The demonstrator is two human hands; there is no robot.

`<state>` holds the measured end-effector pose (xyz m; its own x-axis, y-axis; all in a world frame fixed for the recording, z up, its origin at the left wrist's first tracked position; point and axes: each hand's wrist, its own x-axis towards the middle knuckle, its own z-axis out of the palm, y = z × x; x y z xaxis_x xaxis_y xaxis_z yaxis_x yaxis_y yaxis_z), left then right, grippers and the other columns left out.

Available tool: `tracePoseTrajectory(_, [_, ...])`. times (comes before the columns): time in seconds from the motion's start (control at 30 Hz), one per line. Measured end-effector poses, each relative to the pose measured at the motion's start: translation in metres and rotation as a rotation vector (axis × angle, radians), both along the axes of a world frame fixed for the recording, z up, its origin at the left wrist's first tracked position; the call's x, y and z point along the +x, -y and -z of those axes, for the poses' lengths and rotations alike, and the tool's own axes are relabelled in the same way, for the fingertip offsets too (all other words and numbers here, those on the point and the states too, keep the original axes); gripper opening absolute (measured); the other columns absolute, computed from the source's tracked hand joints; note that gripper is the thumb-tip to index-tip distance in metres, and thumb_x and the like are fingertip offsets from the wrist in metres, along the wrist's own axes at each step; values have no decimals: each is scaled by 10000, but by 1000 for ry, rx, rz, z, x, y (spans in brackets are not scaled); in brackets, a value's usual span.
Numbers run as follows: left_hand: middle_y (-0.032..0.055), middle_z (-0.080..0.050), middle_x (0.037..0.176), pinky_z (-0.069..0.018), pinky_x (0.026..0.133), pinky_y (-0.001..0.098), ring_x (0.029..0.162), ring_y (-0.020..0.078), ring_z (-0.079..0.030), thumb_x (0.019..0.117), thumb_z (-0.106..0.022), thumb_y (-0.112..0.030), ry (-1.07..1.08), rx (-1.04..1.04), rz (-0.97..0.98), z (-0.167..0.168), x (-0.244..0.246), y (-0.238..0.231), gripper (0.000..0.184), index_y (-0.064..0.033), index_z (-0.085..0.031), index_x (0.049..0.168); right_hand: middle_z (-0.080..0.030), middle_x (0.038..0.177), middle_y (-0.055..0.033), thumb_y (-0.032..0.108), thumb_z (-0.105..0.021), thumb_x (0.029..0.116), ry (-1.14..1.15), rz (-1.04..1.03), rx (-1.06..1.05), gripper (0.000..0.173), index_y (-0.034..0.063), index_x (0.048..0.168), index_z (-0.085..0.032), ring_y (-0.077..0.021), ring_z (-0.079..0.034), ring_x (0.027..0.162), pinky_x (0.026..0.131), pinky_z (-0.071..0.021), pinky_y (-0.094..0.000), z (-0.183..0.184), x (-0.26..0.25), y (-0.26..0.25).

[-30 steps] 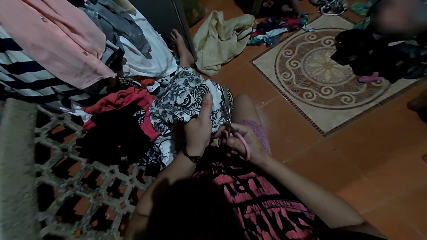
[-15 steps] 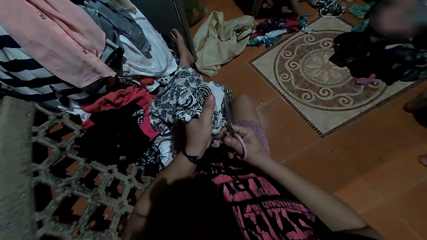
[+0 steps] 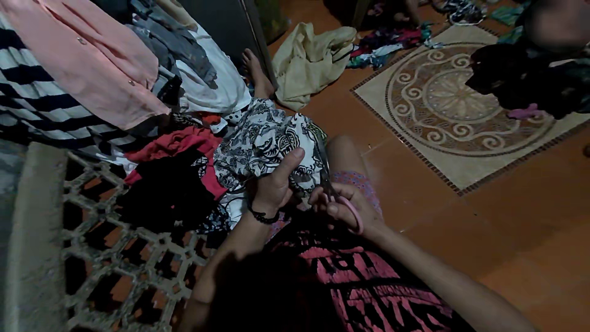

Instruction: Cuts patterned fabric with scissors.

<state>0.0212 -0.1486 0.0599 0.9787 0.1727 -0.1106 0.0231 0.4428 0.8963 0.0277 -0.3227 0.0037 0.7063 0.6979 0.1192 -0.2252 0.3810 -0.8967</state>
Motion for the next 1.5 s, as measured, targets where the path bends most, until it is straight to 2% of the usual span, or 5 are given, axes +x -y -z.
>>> tracePoseTrajectory(0.93, [-46, -752, 1020, -590, 896, 317, 978, 64, -703, 865, -802, -393, 184, 57, -34, 17, -4, -4, 325, -177, -731, 1097, -586, 601, 123, 348, -672, 984, -100, -25, -55, 235, 116, 975, -711, 26, -535, 488, 466, -466, -153, -12, -4, -2])
tracePoseTrajectory(1.23, [-50, -760, 987, -598, 879, 306, 951, 60, -714, 859, -765, -487, 97, -59, 26, 7, -8, -20, 327, -222, -744, 1050, -654, 766, 114, 682, -613, 899, 52, -426, -147, 543, 214, 1157, -704, 13, -612, 640, 565, -526, -184, 13, 20, 57])
tracePoseTrajectory(1.33, [-31, -764, 982, -610, 852, 310, 930, 81, -726, 840, -775, -502, 52, -166, 92, 8, -10, -20, 337, -230, -746, 1036, -692, 799, 135, 623, -655, 899, 17, -11, -237, 418, 256, 1090, -714, 1, -642, 671, 612, -563, -201, 6, 22, 64])
tracePoseTrajectory(1.43, [-5, -764, 965, -609, 858, 324, 923, 98, -728, 853, -770, -447, -26, -214, 149, 14, -12, -9, 317, -187, -740, 1031, -739, 879, 53, 323, -717, 900, -17, 407, -322, 364, 87, 1156, -611, -88, -713, 787, 760, -613, -290, -4, 33, 41])
tracePoseTrajectory(1.5, [13, -758, 935, -609, 846, 320, 899, 104, -726, 925, -658, -317, -111, -200, 168, 16, -15, 1, 226, -125, -702, 1035, -746, 873, 30, 182, -710, 882, -67, 462, -311, 363, 59, 1204, -593, -72, -700, 756, 727, -594, -253, -14, 39, 27])
